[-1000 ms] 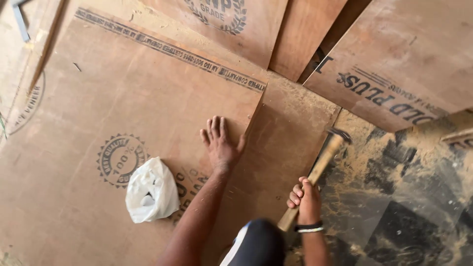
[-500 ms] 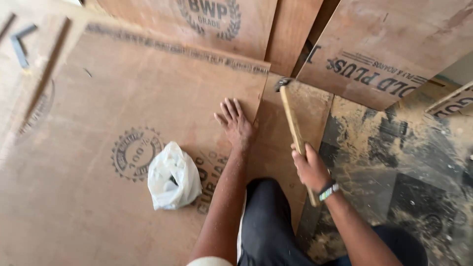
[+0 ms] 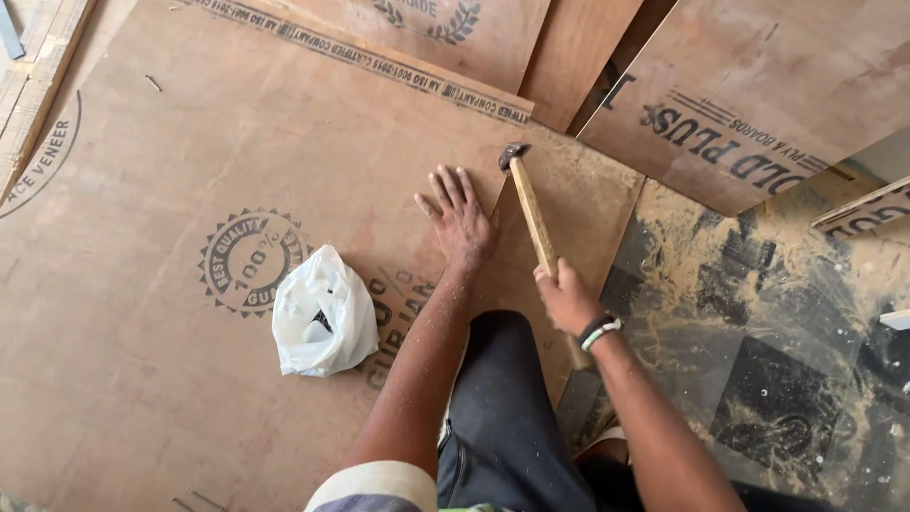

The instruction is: Hammering nails into plywood boards to assemble a furniture structure.

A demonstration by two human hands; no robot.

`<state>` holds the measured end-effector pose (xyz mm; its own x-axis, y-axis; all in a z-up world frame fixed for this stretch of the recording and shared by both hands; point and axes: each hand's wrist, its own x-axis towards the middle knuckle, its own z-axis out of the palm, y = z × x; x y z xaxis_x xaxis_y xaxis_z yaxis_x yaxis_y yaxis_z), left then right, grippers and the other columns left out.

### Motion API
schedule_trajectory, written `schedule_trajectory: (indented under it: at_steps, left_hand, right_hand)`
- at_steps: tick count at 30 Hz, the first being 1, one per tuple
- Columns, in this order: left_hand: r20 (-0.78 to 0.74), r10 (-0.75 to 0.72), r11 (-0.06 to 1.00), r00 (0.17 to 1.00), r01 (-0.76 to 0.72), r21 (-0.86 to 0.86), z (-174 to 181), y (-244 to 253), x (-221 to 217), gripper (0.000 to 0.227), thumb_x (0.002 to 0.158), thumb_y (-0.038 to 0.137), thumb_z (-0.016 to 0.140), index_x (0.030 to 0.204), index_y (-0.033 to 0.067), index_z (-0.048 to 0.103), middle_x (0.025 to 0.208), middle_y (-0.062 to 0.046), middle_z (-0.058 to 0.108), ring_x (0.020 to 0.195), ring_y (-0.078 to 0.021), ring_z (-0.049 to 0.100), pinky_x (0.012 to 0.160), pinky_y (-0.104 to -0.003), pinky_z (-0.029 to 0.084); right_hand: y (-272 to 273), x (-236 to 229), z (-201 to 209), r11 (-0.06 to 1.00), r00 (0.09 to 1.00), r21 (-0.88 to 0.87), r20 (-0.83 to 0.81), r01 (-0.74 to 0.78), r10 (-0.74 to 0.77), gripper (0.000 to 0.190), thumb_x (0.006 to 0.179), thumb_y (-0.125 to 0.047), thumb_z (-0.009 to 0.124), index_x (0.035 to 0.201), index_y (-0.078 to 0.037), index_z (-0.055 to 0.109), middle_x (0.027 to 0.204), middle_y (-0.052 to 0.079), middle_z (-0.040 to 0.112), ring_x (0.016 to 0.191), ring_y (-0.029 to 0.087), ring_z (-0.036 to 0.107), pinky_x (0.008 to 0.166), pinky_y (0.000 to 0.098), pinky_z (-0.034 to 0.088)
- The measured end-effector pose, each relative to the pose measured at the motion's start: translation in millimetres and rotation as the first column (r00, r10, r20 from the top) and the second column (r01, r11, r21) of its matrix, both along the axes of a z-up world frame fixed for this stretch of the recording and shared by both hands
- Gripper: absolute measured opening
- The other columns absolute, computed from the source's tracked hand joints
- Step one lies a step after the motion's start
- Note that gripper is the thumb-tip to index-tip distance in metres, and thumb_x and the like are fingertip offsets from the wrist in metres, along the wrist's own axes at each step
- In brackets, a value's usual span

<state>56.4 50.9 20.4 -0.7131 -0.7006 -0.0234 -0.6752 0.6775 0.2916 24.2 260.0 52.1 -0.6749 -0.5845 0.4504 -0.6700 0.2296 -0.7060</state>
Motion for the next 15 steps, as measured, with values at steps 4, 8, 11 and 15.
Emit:
schedule_trajectory:
  at_steps: [4,8,11,15]
  left_hand:
    - [0.004,0.000,1.000,1.000,0.000,-0.002,4,-1,0,0.100,0.088,0.054,0.064,0.161,0.0009,0.020,0.169,-0.026,0.009,0.157,-0.0419,0.004,0.121,-0.068,-0.002]
    - [-0.008,-0.009,1.000,1.000,0.009,0.014,0,-3,-3,0.098,0.089,0.055,0.061,0.159,0.0016,0.018,0.167,-0.026,0.006,0.155,-0.0418,0.002,0.120,-0.069,-0.003]
    - [0.004,-0.003,1.000,1.000,0.003,0.007,0,-3,-3,0.099,0.089,0.055,0.061,0.160,0.0016,0.018,0.168,-0.026,0.006,0.156,-0.0416,0.002,0.120,-0.068,-0.003]
    - [0.005,-0.007,1.000,1.000,0.007,-0.014,1,0,1,0.099,0.090,0.055,0.061,0.161,0.0013,0.018,0.169,-0.027,0.007,0.157,-0.0422,0.003,0.122,-0.067,-0.002]
  right_hand:
    - [-11,3,87,0.890,0.873,0.449,0.463,-0.081,-0.154,0.017,0.103,-0.022,0.057,0.109,-0.007,0.061,0.069,-0.002,0.059,0.051,0.008,0.054,0.043,0.0281,0.044]
    - [-14,7,141,0.992,0.916,-0.036,0.381,-0.122,0.127,0.021,0.106,-0.024,0.052,0.116,-0.006,0.056,0.067,-0.003,0.050,0.047,0.007,0.047,0.036,0.0237,0.041]
    - [-14,2,69,0.998,0.990,-0.025,0.129,0.060,-0.056,0.019,0.113,-0.023,0.048,0.109,-0.008,0.060,0.067,-0.005,0.053,0.049,0.006,0.050,0.040,0.0222,0.044]
    - [2,-4,-8,0.852,0.876,0.520,0.437,-0.061,-0.204,0.022,0.107,-0.025,0.059,0.104,-0.003,0.059,0.062,-0.001,0.059,0.047,0.005,0.057,0.042,0.0230,0.045]
